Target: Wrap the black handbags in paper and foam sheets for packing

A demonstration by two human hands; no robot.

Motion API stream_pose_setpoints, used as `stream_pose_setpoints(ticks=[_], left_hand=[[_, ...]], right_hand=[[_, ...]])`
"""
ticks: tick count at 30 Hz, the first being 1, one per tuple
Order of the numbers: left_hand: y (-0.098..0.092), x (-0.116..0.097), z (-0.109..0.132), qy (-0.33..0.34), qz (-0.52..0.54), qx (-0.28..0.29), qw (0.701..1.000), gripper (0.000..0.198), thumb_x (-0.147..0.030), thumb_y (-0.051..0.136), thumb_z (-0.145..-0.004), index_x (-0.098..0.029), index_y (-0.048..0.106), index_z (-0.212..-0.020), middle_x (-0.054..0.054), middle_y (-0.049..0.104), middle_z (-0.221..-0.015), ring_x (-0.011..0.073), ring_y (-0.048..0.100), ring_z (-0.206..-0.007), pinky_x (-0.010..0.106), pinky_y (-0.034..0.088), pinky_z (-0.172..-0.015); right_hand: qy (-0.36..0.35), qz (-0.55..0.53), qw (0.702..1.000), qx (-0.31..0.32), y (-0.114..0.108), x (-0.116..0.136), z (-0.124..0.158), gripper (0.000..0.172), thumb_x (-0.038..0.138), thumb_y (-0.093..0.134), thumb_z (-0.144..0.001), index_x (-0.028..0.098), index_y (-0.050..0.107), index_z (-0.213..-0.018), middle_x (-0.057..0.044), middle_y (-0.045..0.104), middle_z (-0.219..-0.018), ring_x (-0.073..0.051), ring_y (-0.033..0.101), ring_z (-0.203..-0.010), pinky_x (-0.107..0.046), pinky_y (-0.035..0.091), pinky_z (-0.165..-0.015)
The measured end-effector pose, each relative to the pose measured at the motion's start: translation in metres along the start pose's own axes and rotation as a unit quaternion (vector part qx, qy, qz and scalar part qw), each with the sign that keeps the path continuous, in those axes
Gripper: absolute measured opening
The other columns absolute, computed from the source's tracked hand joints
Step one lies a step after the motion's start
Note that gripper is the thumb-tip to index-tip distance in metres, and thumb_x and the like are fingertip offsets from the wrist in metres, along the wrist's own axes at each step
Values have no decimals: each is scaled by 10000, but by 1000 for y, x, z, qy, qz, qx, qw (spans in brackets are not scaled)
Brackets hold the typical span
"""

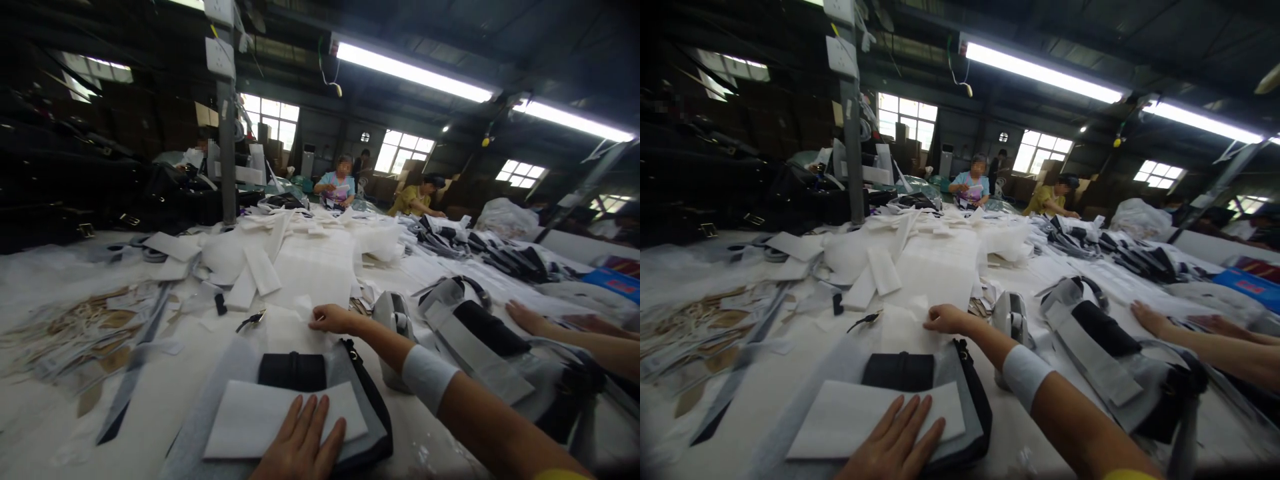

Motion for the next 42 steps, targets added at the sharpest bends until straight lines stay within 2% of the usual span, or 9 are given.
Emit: stream_pose_setpoints(ticks=[5, 11, 16, 19, 25, 29, 33, 36, 42], left_hand=[[-8, 5, -3, -14, -4, -21, 1000, 401, -169, 365, -1001, -215, 516, -1370, 81, 693, -1198, 221, 644, -1112, 393, 428, -1061], [-6, 2, -4, -15, 2, -5, 1000, 396, -178, 382, -998, -217, 509, -1371, 80, 688, -1212, 233, 644, -1116, 382, 484, -984], [-4, 1, -3, -13, 1, 14, 1000, 415, -175, 387, -994, -212, 482, -1396, 89, 673, -1242, 238, 630, -1142, 387, 486, -991], [-2, 1, 0, -6, -11, 5, 1000, 422, -174, 384, -992, -222, 487, -1397, 72, 670, -1251, 240, 623, -1155, 378, 504, -978], [0, 1, -1, -21, -11, -34, 999, 398, -175, 350, -1005, -232, 541, -1350, 63, 702, -1184, 220, 653, -1105, 380, 458, -1036], [-2, 1, -1, -28, -1, -47, 998, 377, -187, 383, -1003, -217, 542, -1343, 75, 705, -1169, 217, 658, -1090, 401, 412, -1082], [0, -2, 1, -20, -3, -18, 1000, 400, -190, 387, -999, -219, 506, -1380, 78, 684, -1221, 238, 636, -1134, 390, 485, -1004], [2, -2, 2, -12, -11, 10, 1000, 423, -184, 371, -995, -217, 483, -1402, 77, 665, -1262, 254, 620, -1164, 397, 518, -963], [-4, 1, -4, -18, -5, 23, 1000, 427, -176, 336, -1001, -233, 493, -1394, 59, 675, -1254, 229, 635, -1147, 369, 533, -942]], right_hand=[[-33, -177, 983, -27, 2, 2, 4, 227, 330, 533, -990, 177, 459, -838, -72, 743, -843, -150, 730, -728, -265, 591, -657], [-71, -256, 959, -100, -8, 6, 28, 175, 334, 561, -966, 188, 467, -940, -92, 755, -965, -145, 733, -848, -263, 571, -758], [-36, -232, 971, -42, 3, 7, 25, 175, 260, 733, -829, 155, 594, -848, -40, 752, -748, -141, 705, -653, -219, 538, -604], [8, -239, 971, -17, 15, 6, 14, 195, 275, 649, -895, 151, 567, -768, -36, 722, -660, -132, 679, -546, -212, 524, -524], [24, -319, 947, -10, 17, 18, 6, 171, 291, 403, -1007, 170, 475, -910, -70, 735, -748, -176, 718, -594, -312, 586, -569], [-30, -357, 933, -36, 1, 29, 38, 250, 407, 471, -991, 170, 518, -925, -80, 746, -847, -169, 734, -747, -336, 582, -767], [-122, -352, 927, -52, -8, 36, 89, 391, 526, 588, -911, 140, 648, -920, -106, 742, -992, -204, 705, -952, -363, 515, -948], [-176, -290, 937, -77, -4, 28, 123, 394, 521, 581, -921, 152, 715, -951, -76, 740, -981, -215, 687, -961, -350, 508, -934], [-185, -161, 961, -124, 17, -11, 162, 347, 444, 519, -972, 173, 736, -982, -50, 720, -905, -217, 665, -888, -315, 522, -843]])
Point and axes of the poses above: each hand's wrist, its own z-axis away from the middle knuckle, its own y-axis out of the palm, x = y × z, the point moved 6 cm from there along -z, towards the middle knuckle
